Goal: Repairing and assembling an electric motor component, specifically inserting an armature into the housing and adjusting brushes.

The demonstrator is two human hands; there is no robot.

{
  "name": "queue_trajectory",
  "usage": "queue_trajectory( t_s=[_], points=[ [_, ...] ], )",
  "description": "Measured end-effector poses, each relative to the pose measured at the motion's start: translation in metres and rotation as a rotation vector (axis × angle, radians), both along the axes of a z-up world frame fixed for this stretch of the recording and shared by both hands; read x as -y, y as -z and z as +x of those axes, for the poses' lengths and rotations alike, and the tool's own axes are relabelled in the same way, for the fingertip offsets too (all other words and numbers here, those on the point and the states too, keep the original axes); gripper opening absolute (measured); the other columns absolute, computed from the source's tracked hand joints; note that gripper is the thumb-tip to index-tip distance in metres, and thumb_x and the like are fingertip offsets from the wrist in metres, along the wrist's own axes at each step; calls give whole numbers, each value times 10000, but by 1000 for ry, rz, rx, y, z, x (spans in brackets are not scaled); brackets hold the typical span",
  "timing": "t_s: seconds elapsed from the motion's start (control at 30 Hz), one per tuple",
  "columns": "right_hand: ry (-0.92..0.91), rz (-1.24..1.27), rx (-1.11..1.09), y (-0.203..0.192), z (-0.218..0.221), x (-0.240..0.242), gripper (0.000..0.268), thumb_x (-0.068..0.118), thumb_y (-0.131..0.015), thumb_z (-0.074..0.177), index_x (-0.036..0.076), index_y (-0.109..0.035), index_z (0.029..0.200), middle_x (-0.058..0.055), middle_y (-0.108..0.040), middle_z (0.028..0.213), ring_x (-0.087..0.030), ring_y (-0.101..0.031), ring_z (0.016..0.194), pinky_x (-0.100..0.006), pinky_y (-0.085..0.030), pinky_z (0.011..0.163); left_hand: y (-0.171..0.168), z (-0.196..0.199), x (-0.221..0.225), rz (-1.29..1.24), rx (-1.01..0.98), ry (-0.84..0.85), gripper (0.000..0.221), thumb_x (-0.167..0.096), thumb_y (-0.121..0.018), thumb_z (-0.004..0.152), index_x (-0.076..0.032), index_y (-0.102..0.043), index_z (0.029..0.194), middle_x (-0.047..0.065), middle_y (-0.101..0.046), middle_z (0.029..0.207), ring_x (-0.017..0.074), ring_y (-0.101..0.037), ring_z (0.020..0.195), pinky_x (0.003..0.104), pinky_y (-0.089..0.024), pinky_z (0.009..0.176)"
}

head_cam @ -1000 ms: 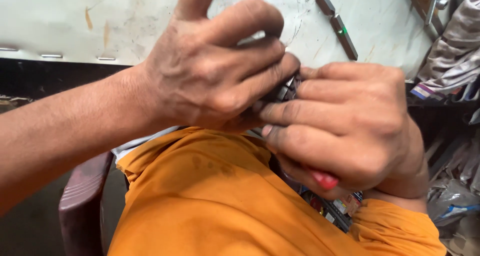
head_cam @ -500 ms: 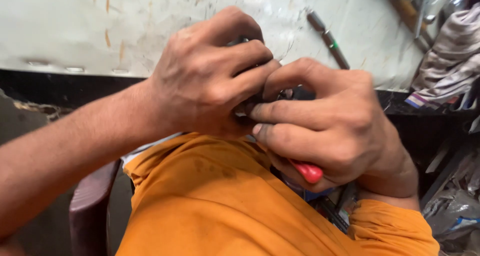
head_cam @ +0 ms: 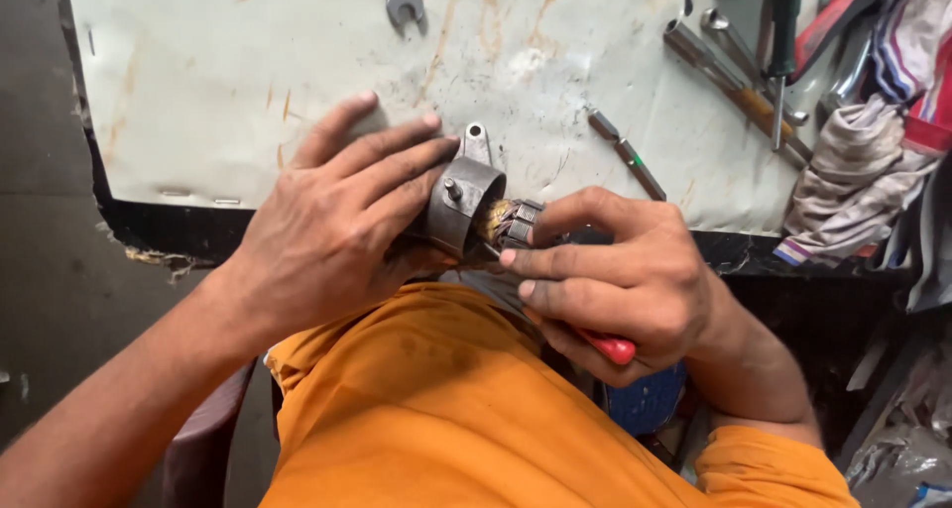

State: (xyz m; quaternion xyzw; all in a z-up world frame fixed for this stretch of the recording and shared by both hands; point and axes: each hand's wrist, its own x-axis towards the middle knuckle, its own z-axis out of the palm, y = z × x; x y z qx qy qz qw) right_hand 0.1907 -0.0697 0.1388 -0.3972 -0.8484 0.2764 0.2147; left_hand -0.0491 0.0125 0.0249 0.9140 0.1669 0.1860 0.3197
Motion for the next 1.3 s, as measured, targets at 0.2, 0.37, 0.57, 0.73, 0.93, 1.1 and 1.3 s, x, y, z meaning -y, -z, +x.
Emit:
queue_trajectory(
  t_s=[0.2,0.37,0.57,0.73,0.93,1.1,1.3],
  points=[
    [112,32,-98,8,-2,15,193,36,-780,753,0,-711,929,-157,-753,998,-345,-714,849,-416,-620,775,-8,2,-6,-89,85,53,565,-242,-839,731,49,-682,1188,198,-625,1406,340,-593,1299,489,-417,1158],
    [67,213,-42,27,-2,30,155,156,-718,842,9,-710,890,-174,-757,973,-344,-725,870,-508,-631,849,-8,1,-4,-81,101,45,516,-215,-833,761,37,-685,1187,185,-629,1406,333,-606,1292,471,-442,1143],
    [56,245,-36,22,-3,34,182,180,-671,830,13,-700,896,-177,-757,995,-349,-723,893,-543,-623,866,-10,2,2,-61,101,34,567,-171,-814,772,60,-651,1264,172,-610,1434,322,-596,1316,465,-444,1148],
    [145,234,-21,21,-10,44,124,99,-749,875,17,-710,958,-161,-750,1050,-341,-712,930,-483,-624,854,-19,9,21,-94,68,-30,741,-246,-807,762,91,-527,1360,216,-547,1455,366,-508,1385,527,-349,1210],
    [222,244,-21,20,-15,51,211,140,-808,857,2,-710,984,-161,-740,1084,-336,-700,970,-435,-621,823,-17,30,64,-86,57,-321,1003,-504,-808,674,74,-412,1391,261,-485,1361,451,-423,1373,613,-262,1234],
    [222,229,18,11,-22,45,262,169,-831,821,-7,-724,982,-157,-736,1075,-335,-699,978,-419,-610,786,-8,43,80,-65,84,-537,1113,-579,-823,614,65,-395,1414,241,-485,1304,432,-463,1294,603,-299,1228],
    [235,164,39,10,-31,37,203,135,-826,812,36,-734,964,-128,-754,1095,-327,-695,978,-375,-599,766,-9,42,85,-95,164,-613,1273,-680,-816,635,105,-306,1499,264,-474,1335,426,-473,1279,621,-281,1233]
  ],
)
